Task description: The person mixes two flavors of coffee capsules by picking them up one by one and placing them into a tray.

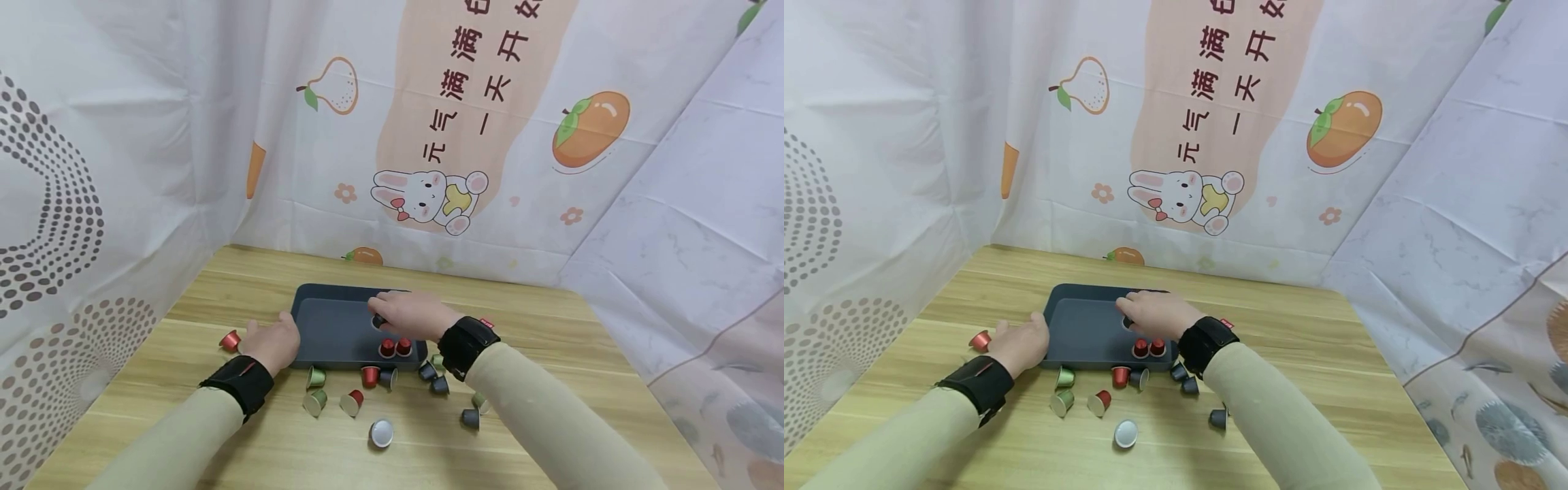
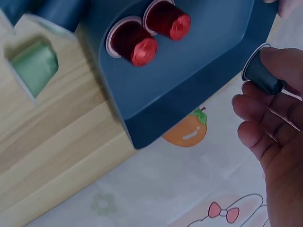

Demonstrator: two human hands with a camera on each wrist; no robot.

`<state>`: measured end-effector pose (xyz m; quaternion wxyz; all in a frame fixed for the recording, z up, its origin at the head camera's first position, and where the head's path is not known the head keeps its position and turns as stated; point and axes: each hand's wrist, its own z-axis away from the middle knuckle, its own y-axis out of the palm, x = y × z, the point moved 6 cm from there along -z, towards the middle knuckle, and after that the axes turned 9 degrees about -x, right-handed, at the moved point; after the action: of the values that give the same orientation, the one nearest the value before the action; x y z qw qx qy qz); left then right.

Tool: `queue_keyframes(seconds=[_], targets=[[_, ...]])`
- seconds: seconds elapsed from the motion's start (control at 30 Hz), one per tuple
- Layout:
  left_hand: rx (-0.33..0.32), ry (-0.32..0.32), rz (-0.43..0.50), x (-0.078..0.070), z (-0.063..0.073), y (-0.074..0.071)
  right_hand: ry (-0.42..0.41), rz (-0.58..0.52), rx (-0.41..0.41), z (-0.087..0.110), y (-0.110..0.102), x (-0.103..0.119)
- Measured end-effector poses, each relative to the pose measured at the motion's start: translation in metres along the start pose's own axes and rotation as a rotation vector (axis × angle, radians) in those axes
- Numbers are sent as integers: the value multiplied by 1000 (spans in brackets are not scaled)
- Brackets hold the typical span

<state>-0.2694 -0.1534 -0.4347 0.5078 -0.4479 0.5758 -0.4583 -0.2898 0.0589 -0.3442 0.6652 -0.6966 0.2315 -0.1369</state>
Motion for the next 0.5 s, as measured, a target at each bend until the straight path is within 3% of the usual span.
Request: queue_keyframes(seconds=[0.5], targets=[[-6, 6, -2, -1, 2, -2, 18, -17, 71, -10, 36, 12]])
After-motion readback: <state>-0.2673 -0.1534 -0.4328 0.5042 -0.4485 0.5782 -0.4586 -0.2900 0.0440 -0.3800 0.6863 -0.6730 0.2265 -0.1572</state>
